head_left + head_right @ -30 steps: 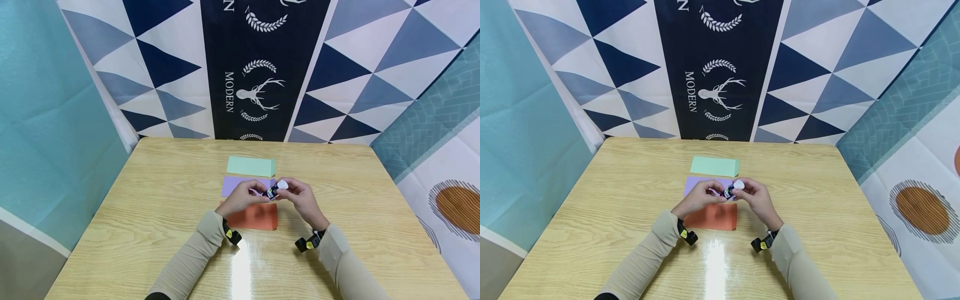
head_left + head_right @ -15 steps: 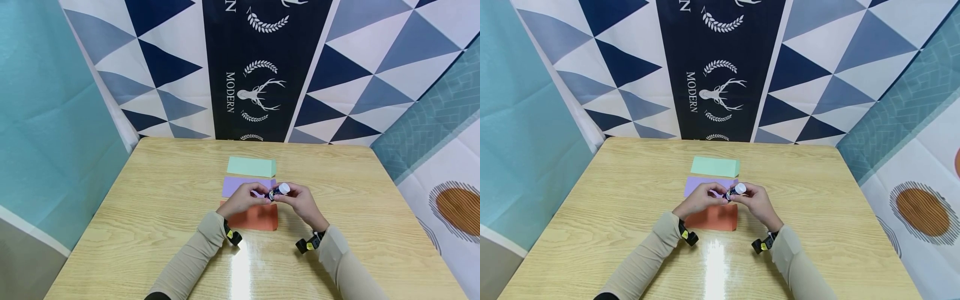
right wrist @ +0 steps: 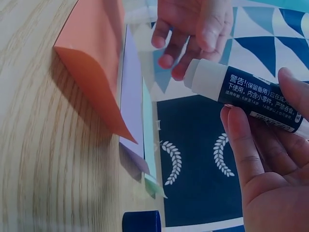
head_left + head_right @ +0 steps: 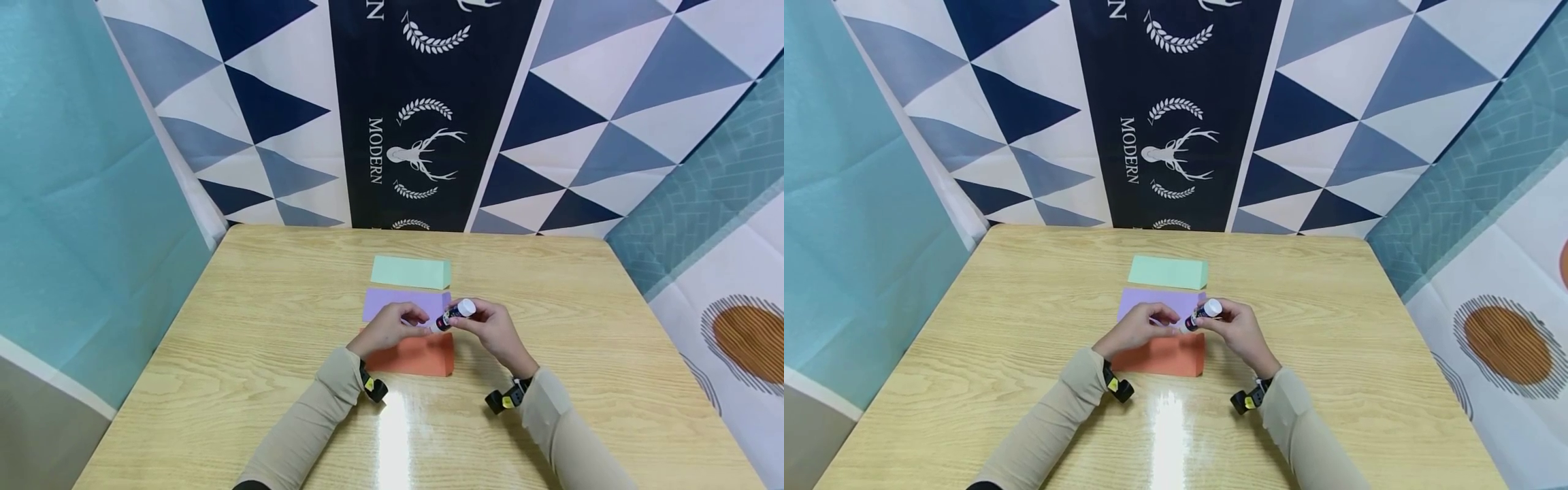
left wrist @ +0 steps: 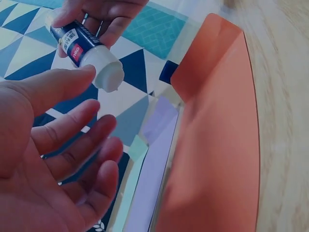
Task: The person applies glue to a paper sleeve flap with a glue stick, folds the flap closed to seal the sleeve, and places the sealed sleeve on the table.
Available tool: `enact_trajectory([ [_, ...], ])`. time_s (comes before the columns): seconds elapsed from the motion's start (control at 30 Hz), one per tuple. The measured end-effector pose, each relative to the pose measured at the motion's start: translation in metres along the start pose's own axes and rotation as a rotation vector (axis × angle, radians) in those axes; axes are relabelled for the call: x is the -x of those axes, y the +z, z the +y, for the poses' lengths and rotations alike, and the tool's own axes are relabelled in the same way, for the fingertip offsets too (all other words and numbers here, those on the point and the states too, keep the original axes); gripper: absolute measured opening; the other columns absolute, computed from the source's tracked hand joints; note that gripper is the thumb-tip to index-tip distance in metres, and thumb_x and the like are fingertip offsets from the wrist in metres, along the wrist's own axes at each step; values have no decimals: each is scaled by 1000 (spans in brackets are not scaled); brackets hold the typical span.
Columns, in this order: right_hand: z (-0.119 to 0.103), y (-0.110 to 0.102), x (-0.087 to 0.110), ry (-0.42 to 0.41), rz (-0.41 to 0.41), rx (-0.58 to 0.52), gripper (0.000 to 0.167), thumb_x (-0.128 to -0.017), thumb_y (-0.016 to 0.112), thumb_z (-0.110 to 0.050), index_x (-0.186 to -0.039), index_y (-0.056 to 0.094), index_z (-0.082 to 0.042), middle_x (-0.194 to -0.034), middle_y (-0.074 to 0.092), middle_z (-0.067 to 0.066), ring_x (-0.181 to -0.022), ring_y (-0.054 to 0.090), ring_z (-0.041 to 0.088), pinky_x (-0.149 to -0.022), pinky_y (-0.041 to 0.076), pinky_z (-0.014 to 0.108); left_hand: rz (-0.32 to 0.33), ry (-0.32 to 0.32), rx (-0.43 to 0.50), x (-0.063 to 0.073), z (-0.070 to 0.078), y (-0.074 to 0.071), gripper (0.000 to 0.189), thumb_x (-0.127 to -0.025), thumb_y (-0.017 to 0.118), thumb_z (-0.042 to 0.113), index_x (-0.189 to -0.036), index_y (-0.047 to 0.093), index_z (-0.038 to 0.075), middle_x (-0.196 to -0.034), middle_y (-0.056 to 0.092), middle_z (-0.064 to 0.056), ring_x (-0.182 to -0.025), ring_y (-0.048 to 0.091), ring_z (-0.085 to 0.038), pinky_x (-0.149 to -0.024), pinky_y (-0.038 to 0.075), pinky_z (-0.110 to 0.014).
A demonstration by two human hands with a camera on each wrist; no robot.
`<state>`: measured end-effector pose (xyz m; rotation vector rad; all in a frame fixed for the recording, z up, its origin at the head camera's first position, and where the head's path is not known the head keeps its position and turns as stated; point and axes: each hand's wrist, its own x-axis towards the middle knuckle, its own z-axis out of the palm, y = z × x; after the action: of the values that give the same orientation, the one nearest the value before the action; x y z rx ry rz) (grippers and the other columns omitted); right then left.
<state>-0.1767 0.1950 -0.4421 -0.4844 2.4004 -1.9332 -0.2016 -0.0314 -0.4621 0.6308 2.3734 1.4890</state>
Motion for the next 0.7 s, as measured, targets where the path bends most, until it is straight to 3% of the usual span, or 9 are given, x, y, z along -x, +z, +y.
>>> enact_trajectory([
  [0.17,3,-2,0,29,8,23,31,-85,74,-8,-109,66,9,-94,69,-12,-82,62,2,-74,54,18,-40,-47,-81,3,-2,1,24,-86,74,16,-107,71,5,-104,69,-7,-92,60,-12,-83,50,-24],
  [0.3,4,-3,0,49,8,44,31,-86,74,-10,-110,67,7,-99,70,0,-84,62,3,-75,55,19,-85,-72,-152,8,-1,3,25,-87,74,18,-109,70,6,-107,68,-6,-99,62,-18,-87,51,-29],
  [0.53,5,-4,0,70,3,101,31,-86,74,-13,-112,68,4,-108,68,23,-87,62,3,-77,53,18,-204,-59,-504,14,0,11,43,-84,77,28,-122,68,11,-121,65,-3,-115,57,-20,-101,45,-31],
  [0.7,4,-5,0,76,0,123,31,-87,74,-15,-112,68,3,-111,68,24,-88,62,3,-78,52,19,-227,-81,-571,16,4,15,46,-84,77,29,-126,66,14,-124,59,-3,-116,51,-21,-102,43,-31],
])
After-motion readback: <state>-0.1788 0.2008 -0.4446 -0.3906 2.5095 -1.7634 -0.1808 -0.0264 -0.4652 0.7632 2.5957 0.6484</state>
